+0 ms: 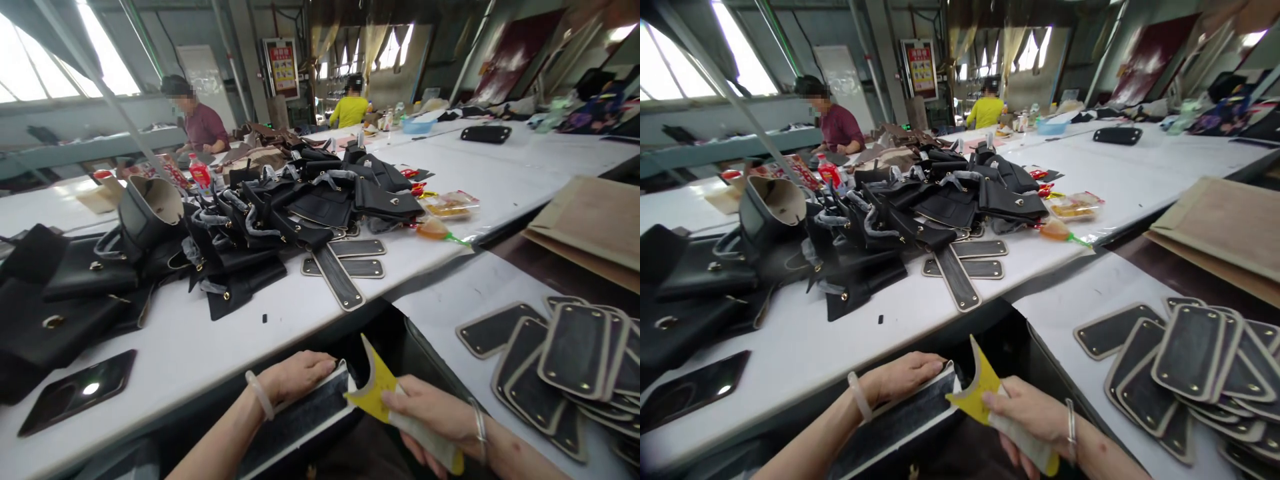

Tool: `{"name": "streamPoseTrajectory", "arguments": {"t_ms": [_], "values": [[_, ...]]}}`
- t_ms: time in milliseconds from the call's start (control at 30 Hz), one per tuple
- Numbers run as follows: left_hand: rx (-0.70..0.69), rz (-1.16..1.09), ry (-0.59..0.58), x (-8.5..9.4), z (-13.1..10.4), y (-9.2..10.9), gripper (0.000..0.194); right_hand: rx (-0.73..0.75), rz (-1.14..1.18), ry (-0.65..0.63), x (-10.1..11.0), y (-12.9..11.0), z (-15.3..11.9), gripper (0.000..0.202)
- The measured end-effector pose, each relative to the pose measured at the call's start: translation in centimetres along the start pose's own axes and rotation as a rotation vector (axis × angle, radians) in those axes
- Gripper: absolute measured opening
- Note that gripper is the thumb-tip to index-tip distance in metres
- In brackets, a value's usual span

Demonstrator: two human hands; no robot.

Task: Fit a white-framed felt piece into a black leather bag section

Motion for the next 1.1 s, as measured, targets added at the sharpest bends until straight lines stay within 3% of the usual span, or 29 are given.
{"name": "streamPoseTrajectory", "arguments": {"t_ms": [33, 100, 200, 267, 367, 500, 767, 1100], "values": [[0.012, -0.002, 0.016, 0.1, 0.0, -0.2, 0.048, -0.005, -0.083, -0.033, 0.5, -0.7, 0.2, 0.060], [0.036, -0.005, 0.062, 0.4, 0.0, -0.6, 0.048, 0.039, -0.295, 0.021, 1.7, -2.7, 0.7, 0.053], [0.082, -0.039, 0.094, 0.4, -0.2, -0.9, 0.066, 0.122, -0.797, 0.316, 3.3, -6.8, 0.8, 0.040], [0.094, -0.081, 0.080, 0.1, -0.2, -0.9, 0.079, 0.132, -1.145, 0.505, 3.4, -9.3, 0.7, 0.048], [0.052, -0.141, 0.091, 0.1, -0.3, -0.4, 0.088, 0.125, -1.428, 0.549, 2.7, -11.3, 1.5, 0.057], [0.042, -0.124, 0.143, 0.7, -0.6, 0.2, 0.083, 0.178, -1.542, 0.495, 2.2, -12.6, 2.5, 0.060], [-0.007, -0.024, 0.149, 1.0, -0.6, 1.8, 0.043, 0.195, -1.659, 0.435, 1.7, -13.3, 2.9, 0.059], [-0.036, 0.072, 0.211, 0.8, -1.0, 2.4, 0.032, 0.169, -1.722, 0.448, 0.8, -13.0, 2.8, 0.055]]}}
Point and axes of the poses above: each hand's wrist, its own z-axis towards the middle knuckle, its own x-axis out of the back of the hand, y = z × x, the point moved 7 cm from there along z, towards the middle knuckle, and after that the axes turned 10 degrees about -y, right-handed, at the moved point
